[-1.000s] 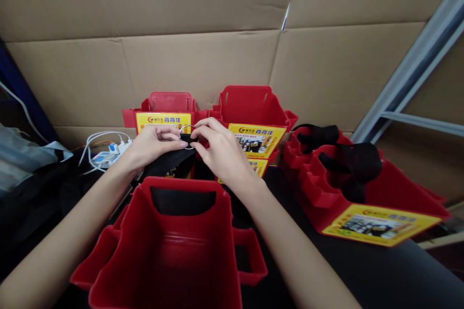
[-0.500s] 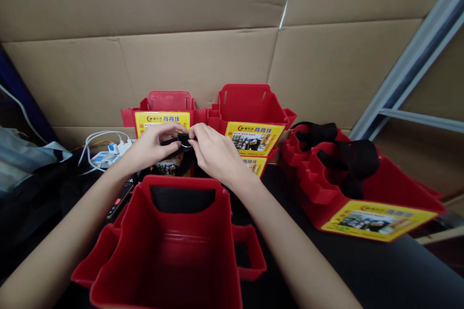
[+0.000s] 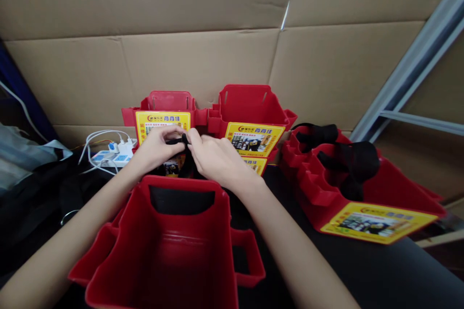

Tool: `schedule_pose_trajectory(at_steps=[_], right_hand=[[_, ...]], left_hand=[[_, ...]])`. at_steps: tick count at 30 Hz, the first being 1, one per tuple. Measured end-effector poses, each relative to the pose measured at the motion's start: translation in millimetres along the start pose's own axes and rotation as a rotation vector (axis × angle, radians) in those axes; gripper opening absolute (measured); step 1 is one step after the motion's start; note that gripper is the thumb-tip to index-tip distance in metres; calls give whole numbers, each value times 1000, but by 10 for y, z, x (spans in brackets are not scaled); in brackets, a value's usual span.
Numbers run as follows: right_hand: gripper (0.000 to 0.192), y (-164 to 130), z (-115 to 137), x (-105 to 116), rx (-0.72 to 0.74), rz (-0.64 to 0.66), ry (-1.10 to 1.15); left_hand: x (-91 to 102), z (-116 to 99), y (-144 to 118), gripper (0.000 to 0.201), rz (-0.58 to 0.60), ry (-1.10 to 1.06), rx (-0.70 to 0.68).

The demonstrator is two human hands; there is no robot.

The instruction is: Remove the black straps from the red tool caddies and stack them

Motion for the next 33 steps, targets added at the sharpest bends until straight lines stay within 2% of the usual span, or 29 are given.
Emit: schedule_pose_trajectory(at_steps=[3, 6, 10, 13, 15, 18, 21, 23, 28, 31, 33], right_hand=[[15, 10, -38, -9, 113, -130, 66], [17, 5, -76, -33, 180, -151, 107], [22, -7, -56, -52, 118, -33, 61], [25, -4, -13, -65, 16, 116, -5], [25, 2, 5, -77, -19, 164, 40], [20, 10, 4, -95, -17, 105, 228], [13, 18, -7, -114, 5, -7, 368], [12, 21, -13, -139, -39, 3, 407], [17, 23, -8, -205, -141, 91, 484], [18, 25, -6, -225, -141, 103, 519], [16, 29, -13, -224, -125, 65, 537]], left_hand=[[-16, 40, 33, 18, 24, 8, -60], [-21, 91, 59, 20, 16, 1, -55], [-35, 110, 47, 22, 40, 73, -44], [-36, 80, 18, 21, 2, 217, -79], [-29, 53, 3, 21, -15, 322, -116], [0, 24, -1, 23, -26, 423, -185], [36, 22, 15, 29, -2, 370, -221], [48, 41, 29, 30, 34, 315, -191], [29, 140, 61, 23, 143, 241, 36], [37, 180, 70, 16, 196, 229, 74], [56, 184, 66, 13, 222, 226, 82]])
Point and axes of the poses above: each hand's wrist, its own y-axis towards the middle knuckle, its own x-axis out of the back of the hand, z = x × y, the point moved 1 cm from there along y, towards the middle knuckle, and after that the axes turned 9 degrees about x, right-handed, at the moved point
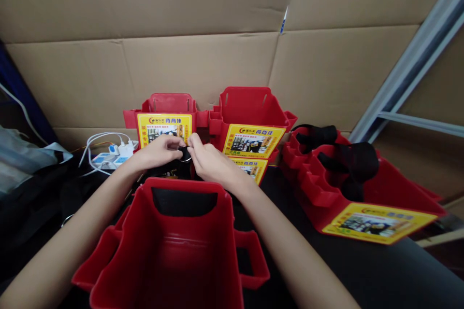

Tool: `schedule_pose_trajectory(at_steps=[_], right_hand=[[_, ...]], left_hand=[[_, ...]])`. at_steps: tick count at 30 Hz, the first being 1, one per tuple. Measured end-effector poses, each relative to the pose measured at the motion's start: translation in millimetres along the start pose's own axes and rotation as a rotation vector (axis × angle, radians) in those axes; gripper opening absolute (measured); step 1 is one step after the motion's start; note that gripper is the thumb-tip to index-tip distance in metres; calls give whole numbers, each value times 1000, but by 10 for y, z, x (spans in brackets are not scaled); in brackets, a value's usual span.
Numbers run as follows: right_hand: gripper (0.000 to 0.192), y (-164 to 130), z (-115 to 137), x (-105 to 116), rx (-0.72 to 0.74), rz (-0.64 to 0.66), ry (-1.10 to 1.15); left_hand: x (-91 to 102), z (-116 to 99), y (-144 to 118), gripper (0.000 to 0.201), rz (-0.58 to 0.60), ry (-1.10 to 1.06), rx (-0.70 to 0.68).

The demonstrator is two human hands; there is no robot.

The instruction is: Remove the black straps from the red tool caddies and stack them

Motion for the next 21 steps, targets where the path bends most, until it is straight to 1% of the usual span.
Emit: schedule_pose_trajectory(at_steps=[2, 4, 6, 8, 11, 14, 17, 21], right_hand=[[12, 5, 0, 17, 61, -38, 7], [9, 5, 5, 36, 105, -29, 23], [10, 0, 14, 47, 72, 24, 39], [10, -7, 28, 50, -4, 68, 34], [11, -10, 55, 42, -66, 95, -13], [14, 0, 62, 24, -97, 110, -68], [16, 13, 51, 11, -103, 90, -122], [21, 12, 50, 29, -63, 11, -232]], left_hand=[[14, -11, -17, 15, 31, -1, -14], [16, -32, -34, 18, 66, -4, -42], [5, -49, -41, 23, 84, -5, -67], [-14, -52, -31, 27, 74, 0, -105], [-55, -28, 7, 33, 62, -5, -175], [-95, -3, 36, 34, 75, -15, -198], [-115, -19, 30, 31, 78, -11, -209], [-106, -68, 1, 36, 15, -55, -250]])
Point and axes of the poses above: each hand's wrist, its own y-axis towards the middle knuckle, its own x-axis out of the back of the hand, z = x × y, the point moved 1 cm from there along y, towards the middle knuckle, and after that the axes turned 9 degrees about x, right-handed, at the moved point
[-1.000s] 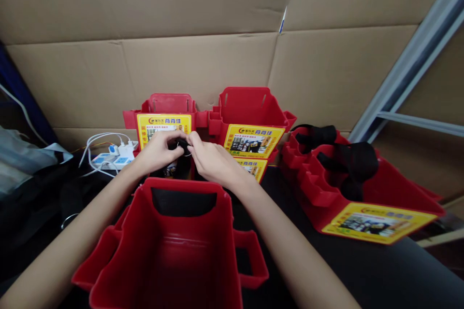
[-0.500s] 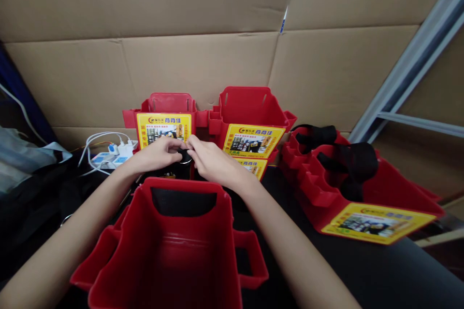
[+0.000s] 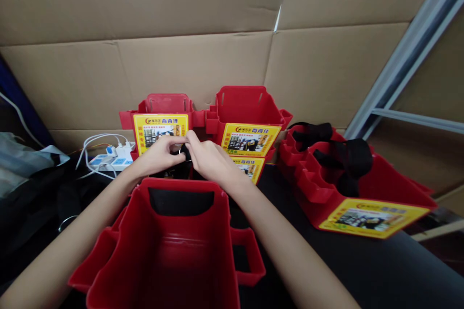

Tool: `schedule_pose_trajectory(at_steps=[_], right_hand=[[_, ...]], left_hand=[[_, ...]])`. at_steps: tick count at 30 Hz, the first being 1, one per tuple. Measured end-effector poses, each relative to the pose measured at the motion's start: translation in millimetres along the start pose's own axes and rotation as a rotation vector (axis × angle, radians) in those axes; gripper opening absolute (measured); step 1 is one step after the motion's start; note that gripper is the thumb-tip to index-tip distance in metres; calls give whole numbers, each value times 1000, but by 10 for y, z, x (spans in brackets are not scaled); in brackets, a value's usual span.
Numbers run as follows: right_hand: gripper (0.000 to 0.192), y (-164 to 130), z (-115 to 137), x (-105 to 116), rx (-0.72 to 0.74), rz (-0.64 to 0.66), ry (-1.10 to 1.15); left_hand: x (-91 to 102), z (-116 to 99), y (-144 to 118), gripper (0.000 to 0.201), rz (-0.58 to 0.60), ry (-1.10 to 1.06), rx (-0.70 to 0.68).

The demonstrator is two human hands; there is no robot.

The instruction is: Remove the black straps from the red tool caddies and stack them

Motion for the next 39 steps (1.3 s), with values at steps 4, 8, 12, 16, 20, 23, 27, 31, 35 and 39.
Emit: schedule_pose_trajectory(at_steps=[4, 8, 12, 16, 20, 23, 27, 31, 35, 39], right_hand=[[20, -25, 12, 47, 94, -90, -114], [23, -40, 10, 67, 170, -161, -209], [22, -31, -18, 55, 220, -217, -242], [18, -19, -83, 56, 176, -258, -24], [11, -17, -157, 120, 84, -287, 218], [13, -28, -235, 200, 55, -357, 352], [13, -39, -374, 256, 12, -376, 474], [15, -40, -448, 248, -62, -422, 650], [25, -33, -371, 219, -34, -294, 835], [30, -9, -284, 160, -22, -164, 835]], left_hand=[[6, -12, 0, 39, -47, -29, -10], [25, -22, -6, 33, -50, 9, 33], [31, -48, -26, 29, -2, -17, 84], [3, -75, -34, 25, 17, -74, 69], [11, -78, -23, 27, -5, -38, 91], [52, -77, -16, 38, -46, -67, 67], [83, -87, -23, 44, -16, -114, 33], [93, -87, -34, 46, -5, -105, 50], [100, -76, -39, 46, -61, -34, 44], [79, -106, -59, 40, -123, 20, -6]])
Point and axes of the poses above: each hand's wrist, its own y-axis towards the middle knuckle, its own x-axis out of the back of the hand, z = x × y, the point moved 1 cm from there along y, towards the middle knuckle, and after that the axes turned 9 degrees about x, right-handed, at the moved point
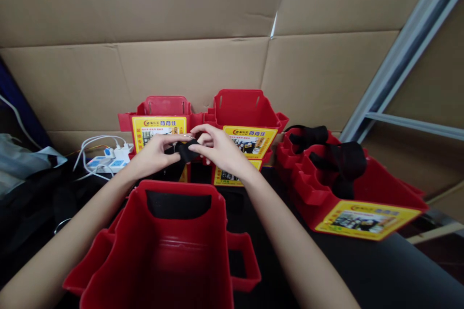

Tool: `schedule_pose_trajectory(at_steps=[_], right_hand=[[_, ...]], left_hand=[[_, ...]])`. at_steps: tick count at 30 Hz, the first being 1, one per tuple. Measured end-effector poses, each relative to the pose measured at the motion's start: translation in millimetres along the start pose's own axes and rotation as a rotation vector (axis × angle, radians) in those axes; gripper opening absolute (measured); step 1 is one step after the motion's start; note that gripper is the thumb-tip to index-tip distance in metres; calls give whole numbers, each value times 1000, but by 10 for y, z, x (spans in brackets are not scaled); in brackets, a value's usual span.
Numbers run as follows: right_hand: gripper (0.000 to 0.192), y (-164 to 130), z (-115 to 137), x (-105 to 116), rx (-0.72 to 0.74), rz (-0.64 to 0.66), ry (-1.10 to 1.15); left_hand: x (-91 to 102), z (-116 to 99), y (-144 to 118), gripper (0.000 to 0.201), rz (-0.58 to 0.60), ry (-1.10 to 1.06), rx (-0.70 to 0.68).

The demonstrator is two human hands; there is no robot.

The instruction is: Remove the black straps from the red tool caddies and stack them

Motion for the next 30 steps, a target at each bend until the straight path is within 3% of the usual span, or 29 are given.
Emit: schedule_pose_trajectory(at_steps=[4, 7, 11, 18, 25, 30], right_hand=[[25, 19, -33, -18, 36, -36, -111], [17, 20, -53, -14, 75, -42, -146], [16, 19, -86, -97, 51, 0, -16], [13, 12, -50, -214, 10, -55, 55], [20, -13, 9, -187, 4, -92, -140], [22, -14, -15, -201, 67, -153, -336]], left_hand=[[-29, -69, -36, 40, -26, 71, -65], [-19, -92, -45, 43, 25, 115, -114], [49, -32, -18, 45, 106, 59, -135], [49, 54, 17, 41, 58, -49, -127], [-20, 3, 5, 30, 27, -226, -66], [-26, -53, -9, 39, 159, -333, -4]])
Point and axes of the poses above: each hand's wrist, its own y-axis towards the middle knuckle, its own x-axis out of the back of the hand, z = x × y, the point moved 1 cm from there along y, towards the middle knuckle, and after that the axes turned 9 degrees about x, right-handed, at the moved point
